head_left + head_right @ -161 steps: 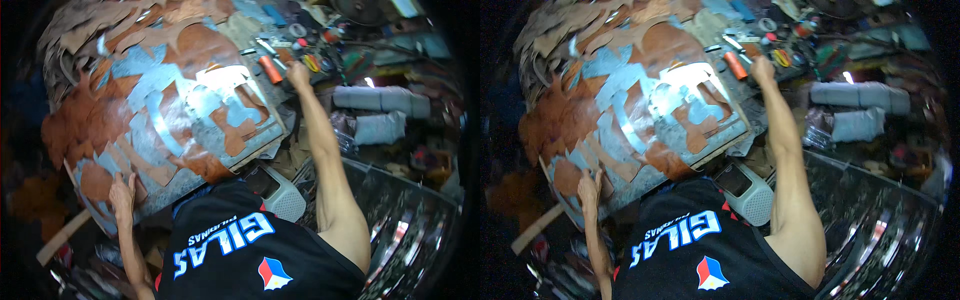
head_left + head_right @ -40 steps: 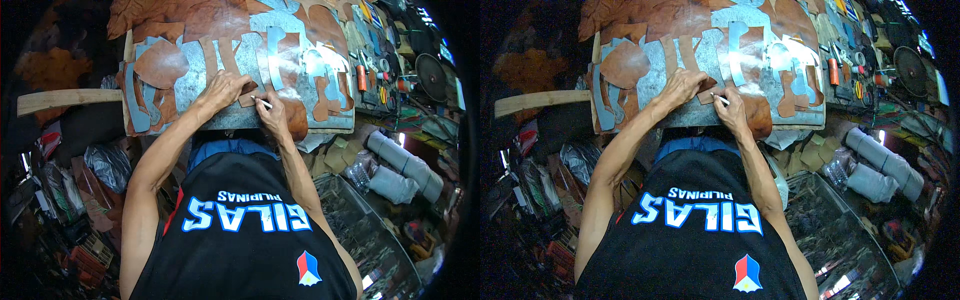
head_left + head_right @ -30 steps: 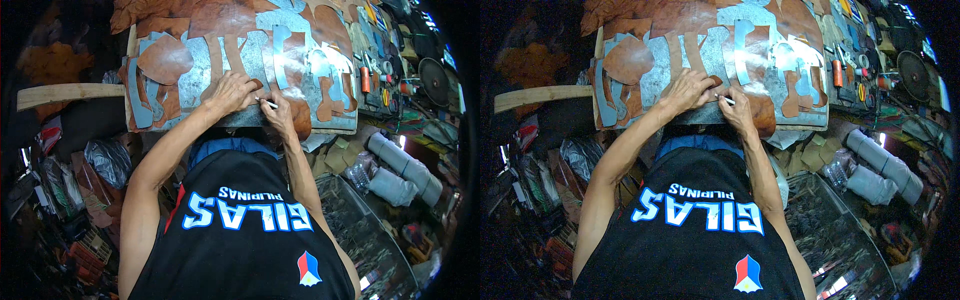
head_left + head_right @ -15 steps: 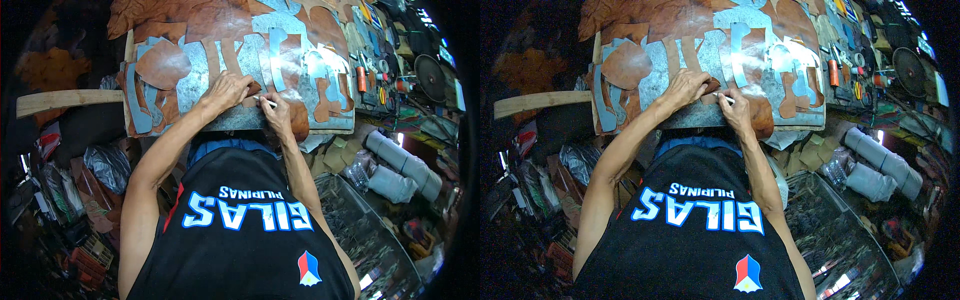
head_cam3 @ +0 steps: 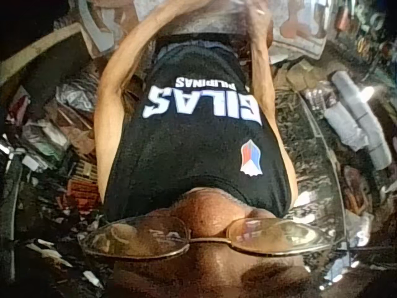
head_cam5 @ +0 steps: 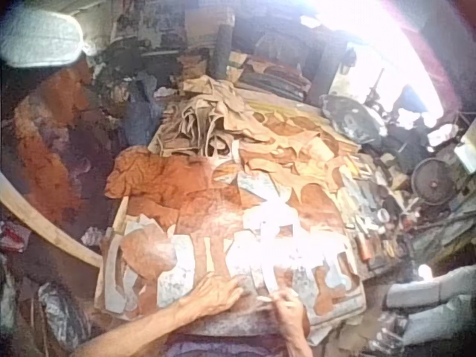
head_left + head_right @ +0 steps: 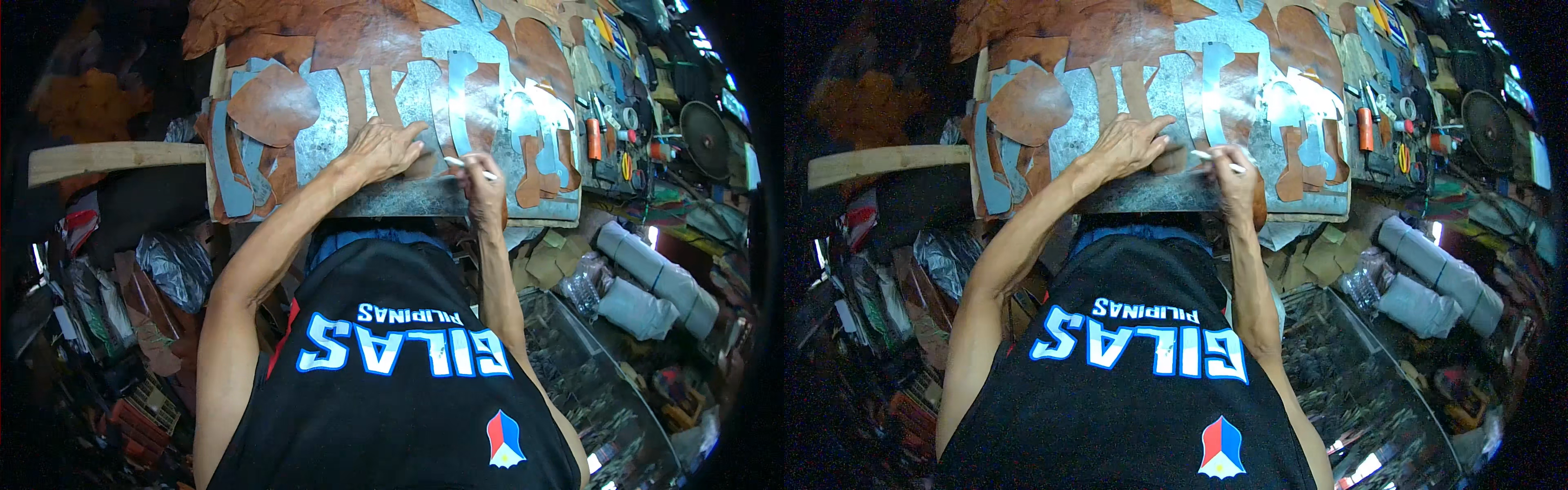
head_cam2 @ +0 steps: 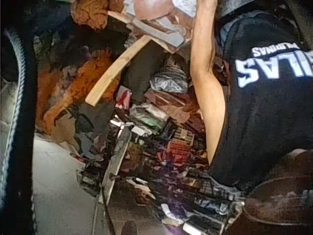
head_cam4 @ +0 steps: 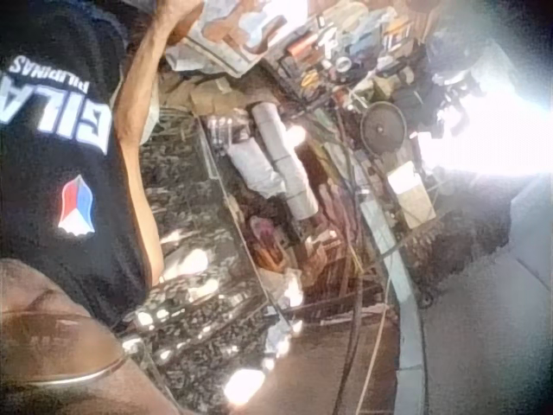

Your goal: Using metal templates and a marker to trace shapes onto leather pieces, and then cutting them out.

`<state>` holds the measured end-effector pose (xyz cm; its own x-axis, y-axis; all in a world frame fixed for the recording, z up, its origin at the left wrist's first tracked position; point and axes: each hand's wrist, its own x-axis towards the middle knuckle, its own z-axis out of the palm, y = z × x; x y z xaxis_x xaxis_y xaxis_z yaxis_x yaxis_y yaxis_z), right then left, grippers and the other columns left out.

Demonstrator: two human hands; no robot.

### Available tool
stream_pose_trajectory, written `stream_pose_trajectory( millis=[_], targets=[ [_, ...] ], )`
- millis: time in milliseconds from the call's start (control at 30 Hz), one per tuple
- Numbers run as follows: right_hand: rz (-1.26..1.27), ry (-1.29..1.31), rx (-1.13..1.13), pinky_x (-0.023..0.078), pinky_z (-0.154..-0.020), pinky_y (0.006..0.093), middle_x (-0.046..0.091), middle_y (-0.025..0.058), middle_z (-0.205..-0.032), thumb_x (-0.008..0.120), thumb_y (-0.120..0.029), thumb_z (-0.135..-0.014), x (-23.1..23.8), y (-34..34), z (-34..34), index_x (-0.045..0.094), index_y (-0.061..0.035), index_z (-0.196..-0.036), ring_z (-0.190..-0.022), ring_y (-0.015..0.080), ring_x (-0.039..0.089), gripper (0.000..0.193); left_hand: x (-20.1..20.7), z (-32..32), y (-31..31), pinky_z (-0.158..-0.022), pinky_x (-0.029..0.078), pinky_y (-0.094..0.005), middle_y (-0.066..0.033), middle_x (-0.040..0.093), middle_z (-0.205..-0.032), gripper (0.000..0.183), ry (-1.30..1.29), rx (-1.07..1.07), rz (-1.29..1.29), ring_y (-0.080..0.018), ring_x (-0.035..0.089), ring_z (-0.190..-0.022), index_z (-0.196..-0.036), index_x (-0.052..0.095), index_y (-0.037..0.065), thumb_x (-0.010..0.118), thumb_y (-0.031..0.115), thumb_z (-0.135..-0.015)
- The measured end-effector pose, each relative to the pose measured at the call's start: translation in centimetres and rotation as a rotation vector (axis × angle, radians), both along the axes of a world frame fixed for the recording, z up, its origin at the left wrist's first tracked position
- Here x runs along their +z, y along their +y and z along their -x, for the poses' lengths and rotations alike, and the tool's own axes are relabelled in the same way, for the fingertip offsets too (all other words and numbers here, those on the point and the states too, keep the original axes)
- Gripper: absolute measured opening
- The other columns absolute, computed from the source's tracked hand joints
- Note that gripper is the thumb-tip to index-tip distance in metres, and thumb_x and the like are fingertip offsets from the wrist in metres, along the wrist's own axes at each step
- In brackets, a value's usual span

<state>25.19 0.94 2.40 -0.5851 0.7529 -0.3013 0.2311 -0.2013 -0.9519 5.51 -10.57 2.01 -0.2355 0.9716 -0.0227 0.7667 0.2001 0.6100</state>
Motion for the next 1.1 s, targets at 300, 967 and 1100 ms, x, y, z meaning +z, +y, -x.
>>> stream_pose_trajectory(
  millis=[300, 967, 1100],
  targets=[
    [-0.511, 0.080, 0.463, 0.049, -0.071, 0.0311, 0.068, 0.0098, -0.087, 0.063, -0.008, -0.085, 0.3, -5.9, 5.5, 0.067, 0.0000, -0.098, -0.079, 0.0195, 0.064, 0.015, -0.4, 4.1, -8.8, -0.090, 0.047, -0.0423, -0.0132, 0.064, -0.107, 0.031, 0.031, 0.006, -0.269, -0.0318, 0.059, -0.104, -0.106, 0.065, 0.003, 0.071, 0.012, -0.077],
    [0.053, 0.039, 0.445, 0.044, -0.059, 0.0241, 0.065, 0.0056, -0.075, 0.065, -0.011, -0.084, -2.3, -5.1, 7.1, 0.068, 0.0001, -0.087, -0.064, 0.0103, 0.058, 0.012, -1.9, 1.6, -11.5, -0.086, 0.048, -0.0442, -0.0178, 0.063, -0.106, 0.060, 0.020, 0.063, -0.155, -0.0353, 0.060, -0.099, -0.128, 0.048, -0.001, 0.075, 0.016, -0.077],
    [-0.383, -0.003, 0.572, 0.045, -0.057, 0.0251, 0.066, 0.0053, -0.076, 0.064, -0.012, -0.088, -4.3, -4.7, 6.6, 0.068, 0.0018, -0.087, -0.066, 0.0091, 0.057, 0.015, -2.1, 2.0, -11.1, -0.079, 0.051, -0.0463, -0.0218, 0.065, -0.096, 0.050, -0.043, 0.127, -0.152, -0.0389, 0.063, -0.091, -0.129, 0.048, 0.000, 0.066, 0.010, -0.084]
  ],
)
